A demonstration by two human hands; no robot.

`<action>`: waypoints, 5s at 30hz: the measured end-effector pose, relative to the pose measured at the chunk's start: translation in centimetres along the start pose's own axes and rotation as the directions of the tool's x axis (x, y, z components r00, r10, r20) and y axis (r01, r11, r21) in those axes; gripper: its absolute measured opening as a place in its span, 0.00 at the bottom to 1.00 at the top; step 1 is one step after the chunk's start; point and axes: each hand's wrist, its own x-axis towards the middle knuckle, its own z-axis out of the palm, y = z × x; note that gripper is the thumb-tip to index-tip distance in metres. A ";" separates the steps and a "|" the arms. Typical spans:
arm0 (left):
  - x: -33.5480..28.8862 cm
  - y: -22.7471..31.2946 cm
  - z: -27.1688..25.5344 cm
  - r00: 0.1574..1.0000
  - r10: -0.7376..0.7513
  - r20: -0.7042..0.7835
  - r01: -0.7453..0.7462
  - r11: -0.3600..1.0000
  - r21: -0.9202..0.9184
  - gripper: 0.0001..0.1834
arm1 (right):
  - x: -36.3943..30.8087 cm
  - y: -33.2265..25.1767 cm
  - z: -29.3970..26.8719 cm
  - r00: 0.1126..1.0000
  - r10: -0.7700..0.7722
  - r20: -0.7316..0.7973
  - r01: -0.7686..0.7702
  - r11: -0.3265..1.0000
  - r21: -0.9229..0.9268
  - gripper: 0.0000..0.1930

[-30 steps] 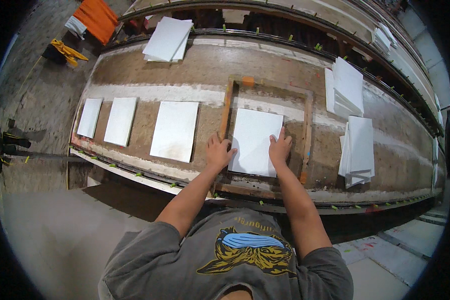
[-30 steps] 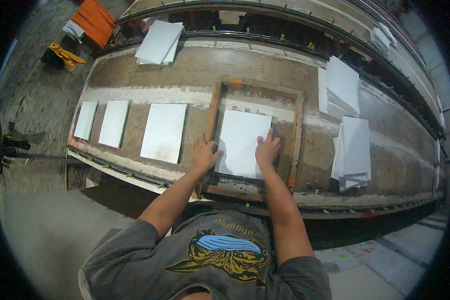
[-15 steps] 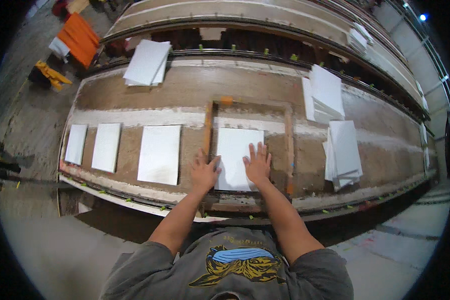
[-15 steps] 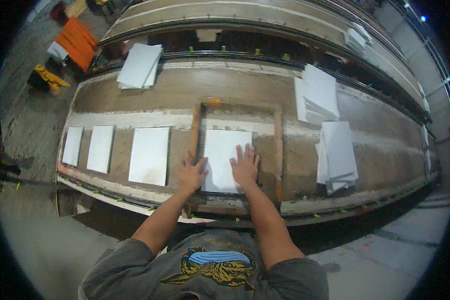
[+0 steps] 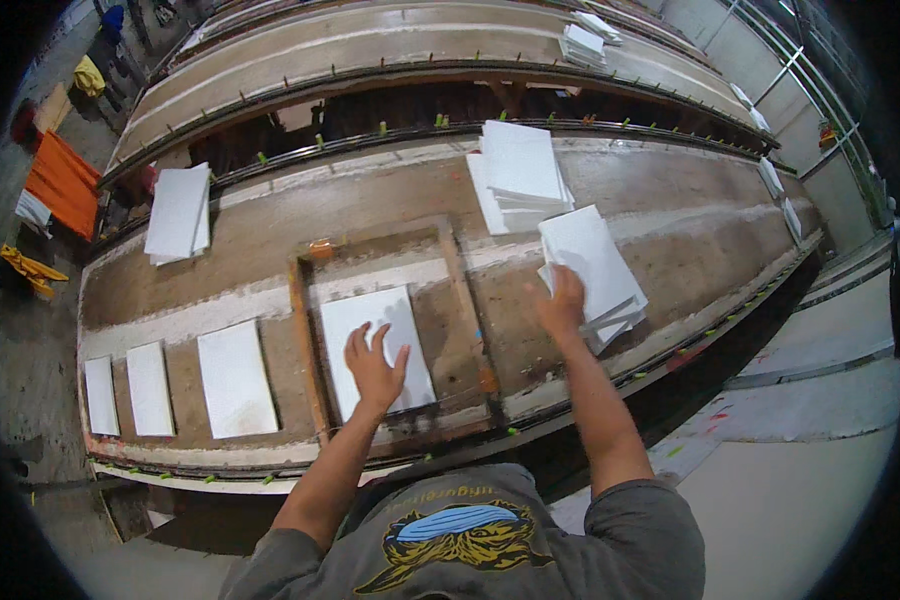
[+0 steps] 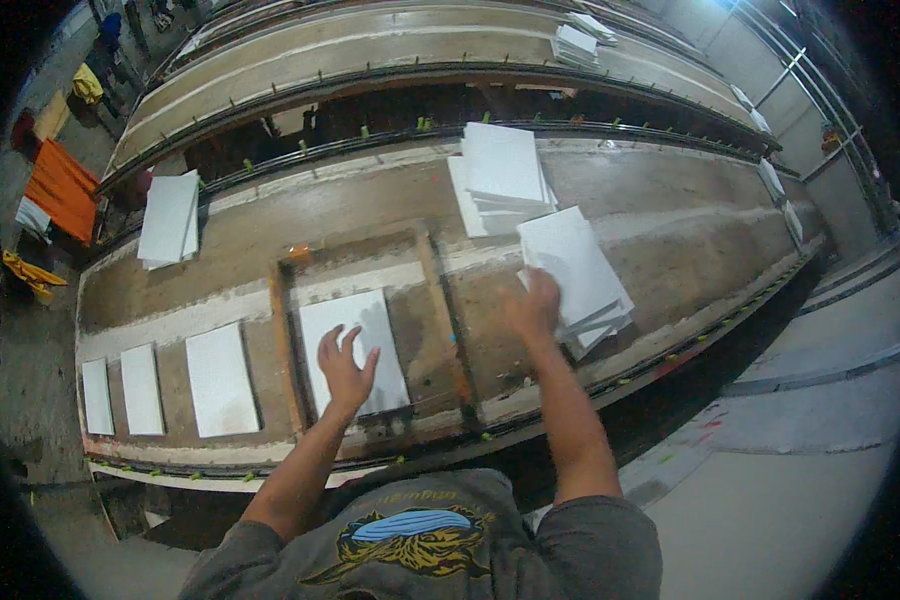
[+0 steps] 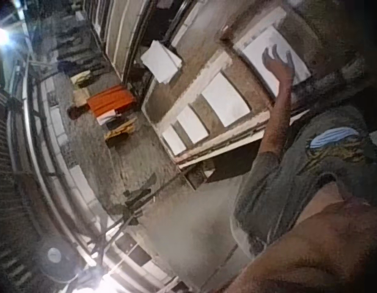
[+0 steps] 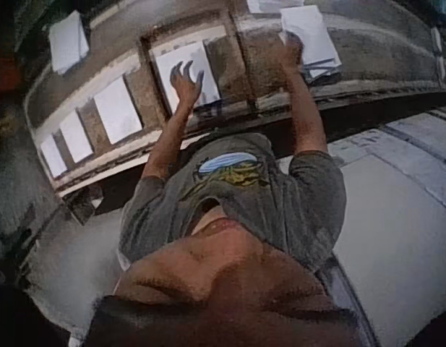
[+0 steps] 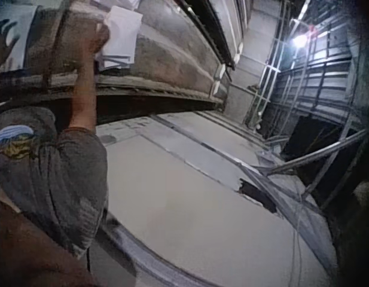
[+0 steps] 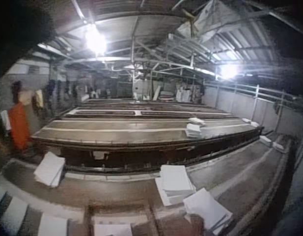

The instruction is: The person places white rectangular tiles one by one into a wooden frame on a conveyor belt. They pick tiles from a nearby stack, position them inside the frame, and then move the frame along the belt to the next station.

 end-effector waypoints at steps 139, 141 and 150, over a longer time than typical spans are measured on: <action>-1.9 -9.6 2.6 0.879 -0.284 0.382 0.136 0.918 0.371 0.41 | -2.4 -16.9 9.4 0.943 -0.079 0.322 -0.151 0.762 0.630 0.15; -1.8 -9.4 2.5 0.889 -0.276 0.365 0.142 0.925 0.352 0.41 | 0.4 -10.7 7.3 0.937 0.109 0.333 -0.290 0.775 0.562 0.16; 14.1 3.6 12.5 0.964 -0.267 -0.006 0.243 0.887 -0.393 0.35 | 17.6 15.2 11.7 0.703 0.657 0.273 -0.681 0.511 0.524 0.33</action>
